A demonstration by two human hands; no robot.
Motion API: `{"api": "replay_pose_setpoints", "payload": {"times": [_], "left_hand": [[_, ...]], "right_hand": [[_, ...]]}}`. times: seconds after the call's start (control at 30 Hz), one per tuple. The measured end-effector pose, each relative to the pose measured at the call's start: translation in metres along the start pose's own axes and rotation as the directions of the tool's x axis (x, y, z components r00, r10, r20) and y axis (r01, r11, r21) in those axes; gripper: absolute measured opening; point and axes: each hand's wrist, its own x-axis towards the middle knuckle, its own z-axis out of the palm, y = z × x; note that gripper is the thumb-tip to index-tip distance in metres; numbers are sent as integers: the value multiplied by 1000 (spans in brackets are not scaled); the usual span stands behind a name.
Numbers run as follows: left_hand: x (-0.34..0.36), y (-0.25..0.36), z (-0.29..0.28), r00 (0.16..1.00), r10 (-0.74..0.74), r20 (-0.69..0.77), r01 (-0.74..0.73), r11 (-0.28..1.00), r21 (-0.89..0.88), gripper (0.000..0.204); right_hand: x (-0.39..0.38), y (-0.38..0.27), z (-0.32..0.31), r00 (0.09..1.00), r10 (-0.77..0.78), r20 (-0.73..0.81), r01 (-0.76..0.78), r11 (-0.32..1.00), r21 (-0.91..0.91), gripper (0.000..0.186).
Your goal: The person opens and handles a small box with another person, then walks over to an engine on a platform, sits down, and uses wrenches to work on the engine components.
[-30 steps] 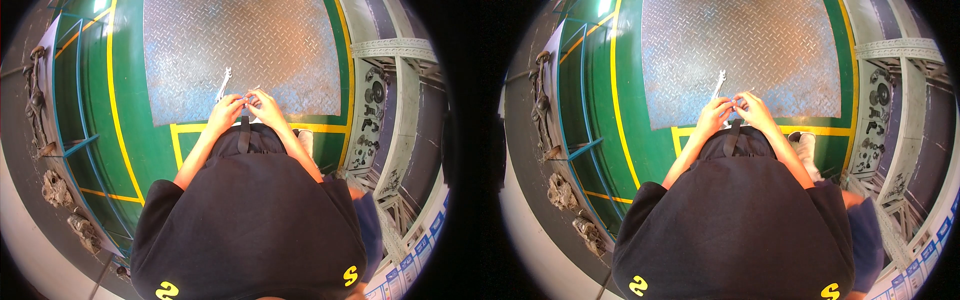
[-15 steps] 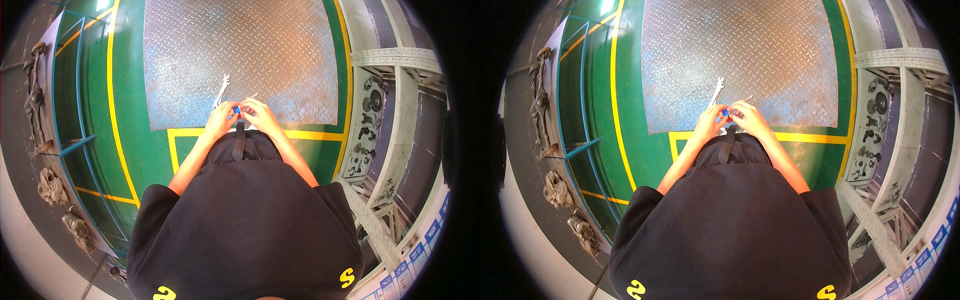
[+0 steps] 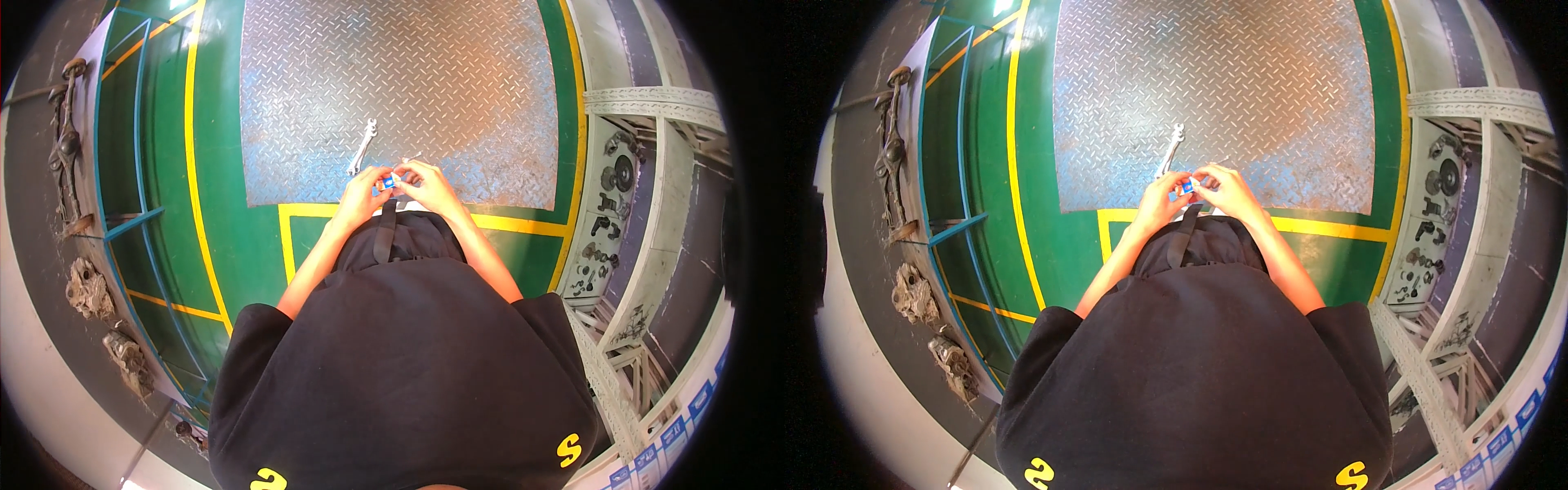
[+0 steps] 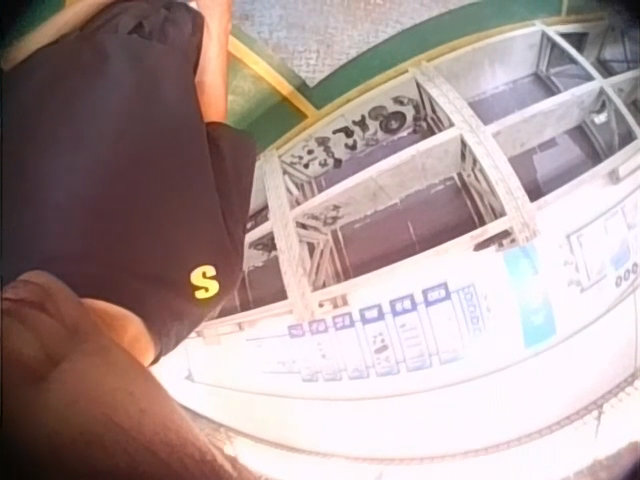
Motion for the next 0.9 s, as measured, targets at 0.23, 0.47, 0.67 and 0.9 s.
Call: {"api": "replay_pose_setpoints", "payload": {"times": [0.23, 0.47, 0.67, 0.9], "left_hand": [[0, 11, 13, 998, -11, -56, 8, 999, -39, 38], [-1, 21, 19, 994, 106, -34, -104, 993, 54, 35], [-5, 20, 23, 999, -3, -53, 1, 1000, -28, 28], [-7, 16, 26, 997, -65, -42, 59, 988, -140, 30]], "right_hand": [[-1, 24, -6, 975, 193, 112, -224, 841, 493, 16], [1, 46, -19, 926, 245, 288, -335, 884, 326, 13], [-8, 29, -23, 934, 219, 283, -297, 916, 270, 13], [-16, 20, -25, 988, 54, 148, -76, 986, 150, 17]]}}
